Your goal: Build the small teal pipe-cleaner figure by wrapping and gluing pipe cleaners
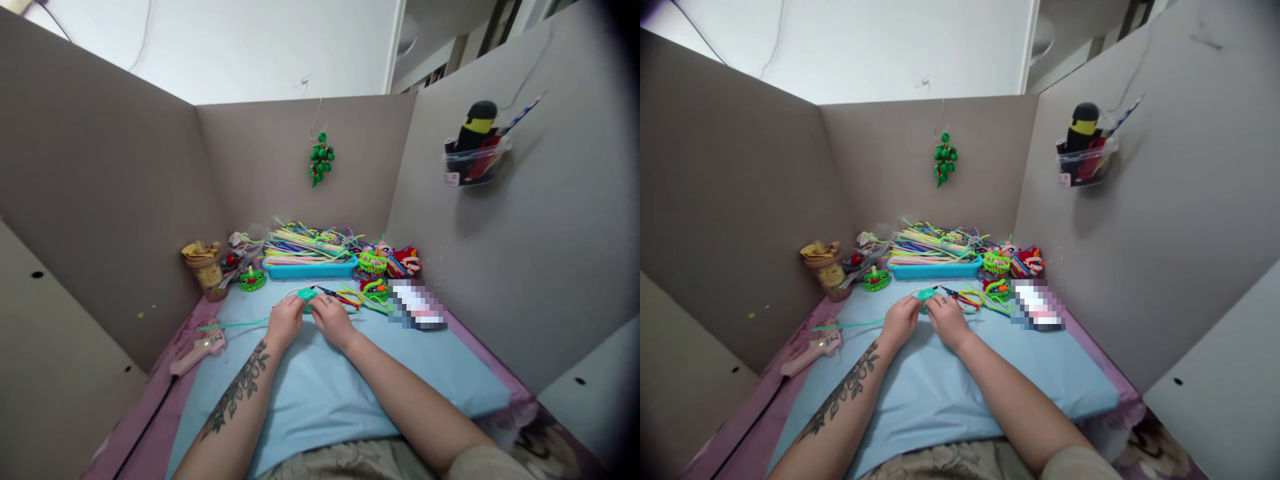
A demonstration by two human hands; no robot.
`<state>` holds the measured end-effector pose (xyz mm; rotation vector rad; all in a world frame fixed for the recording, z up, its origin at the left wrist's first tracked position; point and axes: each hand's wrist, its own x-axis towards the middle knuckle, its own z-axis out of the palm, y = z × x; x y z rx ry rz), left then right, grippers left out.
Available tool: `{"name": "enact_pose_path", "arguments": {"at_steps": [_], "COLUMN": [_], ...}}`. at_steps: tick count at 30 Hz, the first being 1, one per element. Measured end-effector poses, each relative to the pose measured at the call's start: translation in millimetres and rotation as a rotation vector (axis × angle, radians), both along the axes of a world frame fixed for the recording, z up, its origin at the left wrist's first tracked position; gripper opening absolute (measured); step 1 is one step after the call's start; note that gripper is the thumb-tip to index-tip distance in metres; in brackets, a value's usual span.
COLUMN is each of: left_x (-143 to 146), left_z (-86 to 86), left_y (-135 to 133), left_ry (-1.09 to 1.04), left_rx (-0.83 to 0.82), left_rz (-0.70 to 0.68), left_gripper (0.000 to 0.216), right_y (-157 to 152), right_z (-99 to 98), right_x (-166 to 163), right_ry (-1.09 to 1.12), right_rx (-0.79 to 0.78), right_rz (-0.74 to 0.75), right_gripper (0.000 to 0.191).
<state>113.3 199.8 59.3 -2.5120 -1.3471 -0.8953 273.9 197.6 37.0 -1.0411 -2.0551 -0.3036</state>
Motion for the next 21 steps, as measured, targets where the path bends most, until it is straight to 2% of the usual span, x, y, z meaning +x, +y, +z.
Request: {"name": "enact_pose_path", "arguments": {"at_steps": [6, 14, 21], "left_x": [-1.1, -0.3, -5.5], "left_z": [-0.5, 0.4, -0.4], "left_y": [-0.1, 0.7, 2.0], "left_ry": [-0.007, -0.045, -0.12], "left_rx": [-0.061, -0.143, -0.109], "left_rz": [-0.051, -0.189, -0.191], "left_gripper": [0.021, 0.017, 0.013], "right_y": [0.7, -0.7, -0.2], "right_z": [3.5, 0.1, 1.8], "right_x": [0.7, 7.7, 6.2], "right_ry": [-0.059, -0.171, -0.039], "right_rx": [0.081, 0.053, 0.046], "right_rz": [-0.016, 0.015, 0.016], "right_gripper": [0.018, 0.015, 0.016]}}
